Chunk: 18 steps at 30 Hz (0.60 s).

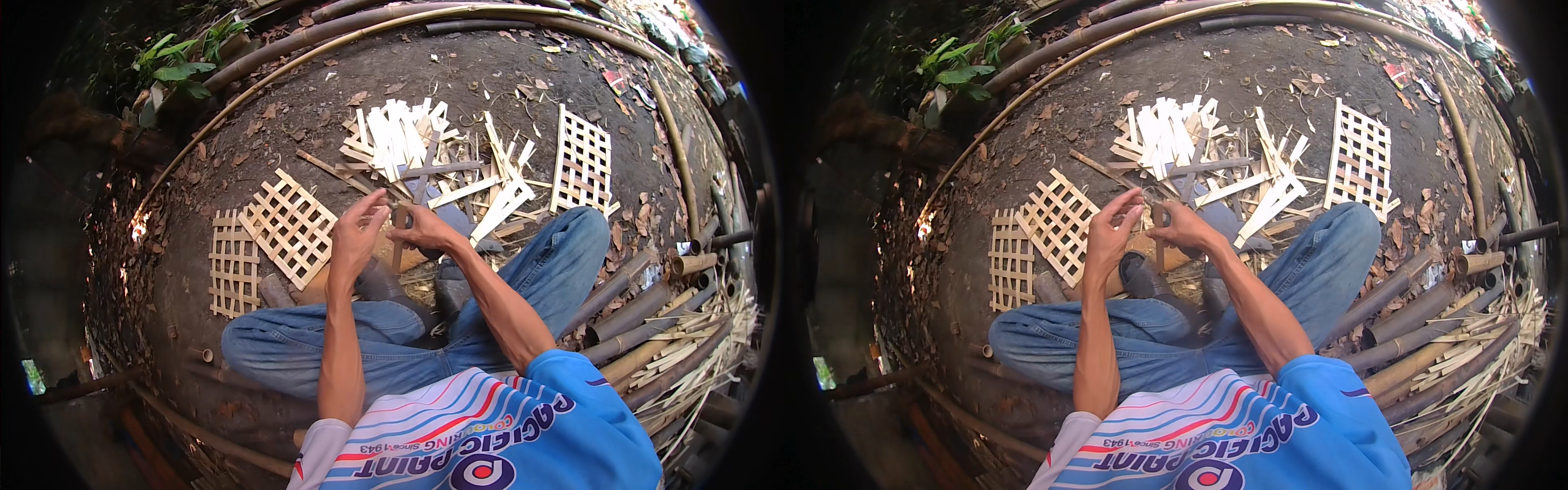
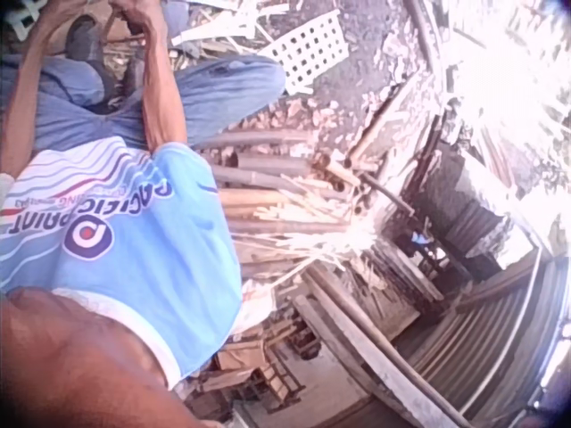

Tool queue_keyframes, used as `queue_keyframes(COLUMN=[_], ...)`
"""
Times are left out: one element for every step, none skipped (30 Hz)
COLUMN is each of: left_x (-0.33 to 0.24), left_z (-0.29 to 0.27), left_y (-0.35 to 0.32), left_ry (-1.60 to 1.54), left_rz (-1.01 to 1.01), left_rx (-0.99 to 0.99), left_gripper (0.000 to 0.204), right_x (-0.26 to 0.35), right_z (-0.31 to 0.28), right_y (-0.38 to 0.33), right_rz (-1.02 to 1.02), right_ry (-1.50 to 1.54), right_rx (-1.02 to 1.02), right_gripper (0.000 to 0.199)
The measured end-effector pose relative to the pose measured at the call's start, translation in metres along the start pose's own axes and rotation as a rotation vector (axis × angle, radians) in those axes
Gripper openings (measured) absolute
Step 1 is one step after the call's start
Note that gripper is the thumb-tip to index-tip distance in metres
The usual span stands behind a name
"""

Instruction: The person sits on the ground and weaves thin bamboo strips into a lattice pattern. They use a knife to trim and shape the strips as they interlace them into a grid.

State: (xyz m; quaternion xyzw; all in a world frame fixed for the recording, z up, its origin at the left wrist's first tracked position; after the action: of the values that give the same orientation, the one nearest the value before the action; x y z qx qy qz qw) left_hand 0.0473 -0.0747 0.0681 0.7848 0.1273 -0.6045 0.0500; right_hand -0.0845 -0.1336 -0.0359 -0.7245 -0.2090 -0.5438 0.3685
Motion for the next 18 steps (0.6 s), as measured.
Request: queue_keyframes(left_x=[-0.002, -0.002, -0.001, -0.001, -0.001, -0.001, 0.0, 0.003, 0.007, 0.011, 0.018, 0.027, 0.044, 0.061, 0.076, 0.086, 0.095, 0.103], left_z=[0.004, 0.003, 0.001, 0.001, -0.003, -0.007, -0.011, -0.018, -0.026, -0.035, -0.044, -0.053, -0.063, -0.071, -0.072, -0.073, -0.074, -0.075], left_y=[-0.001, -0.001, -0.001, -0.002, -0.003, -0.007, -0.01, -0.011, -0.013, -0.015, -0.018, -0.019, -0.02, -0.02, -0.018, -0.018, -0.019, -0.02], left_ry=[0.033, 0.069, 0.106, 0.142, 0.143, 0.145, 0.147, 0.144, 0.138, 0.133, 0.086, 0.06, 0.035, 0.01, -0.063, -0.129, -0.195, -0.263], left_rz=[-0.031, -0.008, 0.016, 0.041, 0.056, 0.069, 0.082, 0.1, 0.119, 0.138, 0.089, 0.07, 0.05, 0.029, 0.003, -0.05, -0.103, -0.158], left_rx=[0.06, 0.072, 0.085, 0.1, 0.042, -0.018, -0.077, -0.183, -0.29, -0.396, -0.475, -0.534, -0.592, -0.65, -0.649, -0.66, -0.671, -0.685], left_gripper=[0.028, 0.027, 0.027, 0.026, 0.024, 0.022, 0.02, 0.018, 0.017, 0.016, 0.014, 0.014, 0.014, 0.014, 0.015, 0.015, 0.015, 0.015], right_x=[0.006, 0.012, 0.014, 0.012, 0.011, 0.011, 0.013, 0.015, 0.02, 0.012, 0.004, 0.001, -0.001, -0.007, -0.019, -0.018, -0.029, -0.025], right_z=[0.002, 0.006, 0.009, 0.011, 0.013, 0.015, 0.012, 0.011, 0.01, 0.01, 0.012, 0.014, 0.022, 0.03, 0.038, 0.044, 0.055, 0.066], right_y=[0.002, 0.003, 0.006, 0.009, 0.012, 0.015, 0.013, 0.01, 0.004, 0.0, -0.007, -0.017, -0.032, -0.036, -0.039, -0.047, -0.053, -0.06], right_rz=[-0.051, -0.102, -0.162, -0.174, -0.186, -0.198, -0.256, -0.313, -0.37, -0.234, -0.098, 0.035, 0.24, 0.15, 0.066, -0.019, 0.074, 0.167], right_ry=[-0.07, -0.141, -0.11, -0.154, -0.198, -0.241, -0.329, -0.417, -0.505, -0.446, -0.385, -0.324, -0.107, -0.136, -0.163, -0.189, -0.086, 0.014], right_rx=[0.026, 0.052, 0.04, 0.042, 0.042, 0.046, -0.043, -0.133, -0.223, -0.25, -0.276, -0.299, -0.22, -0.28, -0.346, -0.41, -0.374, -0.335], right_gripper=[0.054, 0.056, 0.059, 0.061, 0.063, 0.065, 0.066, 0.068, 0.069, 0.07, 0.071, 0.072, 0.063, 0.061, 0.059, 0.059, 0.057, 0.056])
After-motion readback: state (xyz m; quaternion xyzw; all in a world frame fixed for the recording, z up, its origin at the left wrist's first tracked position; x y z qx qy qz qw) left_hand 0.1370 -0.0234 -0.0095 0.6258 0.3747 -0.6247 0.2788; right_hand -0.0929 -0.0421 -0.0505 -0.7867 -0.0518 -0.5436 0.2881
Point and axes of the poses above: each hand's wrist, its own y-axis towards the middle knuckle, its own z-axis out of the palm, x = y × z, the point moved 6 cm from there along y, towards the middle knuckle, and after that the axes turned 2 degrees about -y, right-handed, at the moved point
